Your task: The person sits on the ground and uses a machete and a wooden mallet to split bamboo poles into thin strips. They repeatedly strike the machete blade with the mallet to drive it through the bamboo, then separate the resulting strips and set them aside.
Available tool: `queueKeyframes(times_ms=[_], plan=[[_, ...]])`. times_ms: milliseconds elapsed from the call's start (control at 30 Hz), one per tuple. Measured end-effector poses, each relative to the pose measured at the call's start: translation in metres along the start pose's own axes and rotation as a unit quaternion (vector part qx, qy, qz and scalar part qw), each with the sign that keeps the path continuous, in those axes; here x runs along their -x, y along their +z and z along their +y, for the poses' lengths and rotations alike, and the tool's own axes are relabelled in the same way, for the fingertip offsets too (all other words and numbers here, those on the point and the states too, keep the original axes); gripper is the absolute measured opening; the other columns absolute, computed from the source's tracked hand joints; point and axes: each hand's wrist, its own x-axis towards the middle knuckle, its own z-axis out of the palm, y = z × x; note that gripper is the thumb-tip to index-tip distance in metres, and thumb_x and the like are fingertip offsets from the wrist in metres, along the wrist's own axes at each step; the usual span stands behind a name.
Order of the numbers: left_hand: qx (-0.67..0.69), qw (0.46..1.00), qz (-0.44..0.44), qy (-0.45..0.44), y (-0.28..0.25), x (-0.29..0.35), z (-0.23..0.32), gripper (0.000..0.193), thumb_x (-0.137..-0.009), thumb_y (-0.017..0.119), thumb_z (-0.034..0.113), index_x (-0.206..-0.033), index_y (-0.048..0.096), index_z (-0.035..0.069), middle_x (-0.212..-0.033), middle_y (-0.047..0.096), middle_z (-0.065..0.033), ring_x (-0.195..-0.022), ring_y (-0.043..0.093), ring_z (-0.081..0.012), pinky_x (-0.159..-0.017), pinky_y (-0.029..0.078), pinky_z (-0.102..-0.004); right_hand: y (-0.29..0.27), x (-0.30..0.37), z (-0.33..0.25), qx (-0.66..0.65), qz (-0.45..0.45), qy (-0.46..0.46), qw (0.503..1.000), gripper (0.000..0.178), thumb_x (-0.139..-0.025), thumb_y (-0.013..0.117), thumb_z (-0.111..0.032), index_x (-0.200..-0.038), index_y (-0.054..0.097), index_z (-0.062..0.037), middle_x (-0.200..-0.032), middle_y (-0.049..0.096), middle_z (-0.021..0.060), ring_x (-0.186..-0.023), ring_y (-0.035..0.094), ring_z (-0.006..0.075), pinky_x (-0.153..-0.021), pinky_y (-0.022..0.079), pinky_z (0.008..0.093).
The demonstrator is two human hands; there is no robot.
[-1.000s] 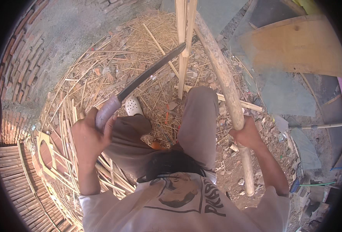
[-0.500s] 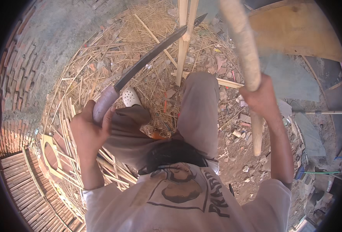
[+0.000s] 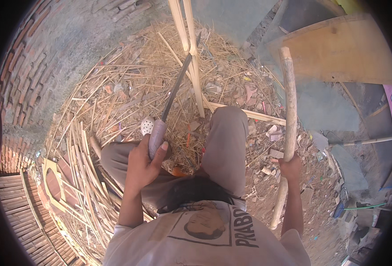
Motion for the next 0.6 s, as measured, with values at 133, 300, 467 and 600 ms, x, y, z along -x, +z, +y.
queueKeyframes(times_ms=[133, 300, 467, 600], plan=[[0.155, 0.988, 0.002, -0.006, 0.047, 0.003, 0.012, 0.040, -0.092, 0.062, 0.034, -0.105, 0.052, -0.002, -0.063, 0.062, -0.0208, -0.060, 0.064, -0.0430, -0.057, 0.049, -0.0492, 0.117, 0.074, 0.102, 0.100, -0.061, 0.167, 0.979, 0.059, -0.065, 0.076, -0.020, -0.118, 0.059, 0.0009, -0.100, 0.069, 0.0249, -0.094, 0.068, 0.0408, -0.082, 0.054, 0.0489], [0.178, 0.983, -0.042, -0.028, 0.063, -0.005, 0.021, 0.043, -0.093, 0.062, 0.037, -0.107, 0.051, -0.002, -0.066, 0.062, -0.0213, -0.061, 0.064, -0.0414, -0.057, 0.049, -0.0478, 0.231, 0.175, 0.192, 0.101, -0.066, 0.196, 0.973, 0.042, -0.082, 0.068, -0.024, -0.112, 0.060, 0.0037, -0.096, 0.068, 0.0280, -0.092, 0.067, 0.0454, -0.079, 0.053, 0.0521], [0.213, 0.975, -0.052, -0.022, 0.075, -0.010, 0.037, 0.040, -0.095, 0.061, 0.035, -0.107, 0.051, -0.002, -0.066, 0.061, -0.0145, -0.059, 0.063, -0.0297, -0.056, 0.048, -0.0395, 0.201, 0.128, 0.184, 0.029, -0.019, 0.206, 0.978, 0.044, -0.095, 0.053, -0.036, -0.089, 0.067, 0.0053, -0.083, 0.068, 0.0250, -0.082, 0.068, 0.0400, -0.073, 0.051, 0.0482], [0.253, 0.965, -0.053, -0.035, 0.091, -0.011, 0.045, 0.030, -0.098, 0.059, 0.026, -0.112, 0.051, 0.000, -0.067, 0.059, -0.0024, -0.057, 0.058, -0.0093, -0.053, 0.046, -0.0269, 0.099, 0.028, 0.029, -0.317, 0.041, 0.058, 0.946, 0.054, -0.106, 0.038, -0.042, -0.118, 0.065, 0.0042, -0.097, 0.071, 0.0121, -0.091, 0.065, 0.0209, -0.082, 0.052, 0.0369]])
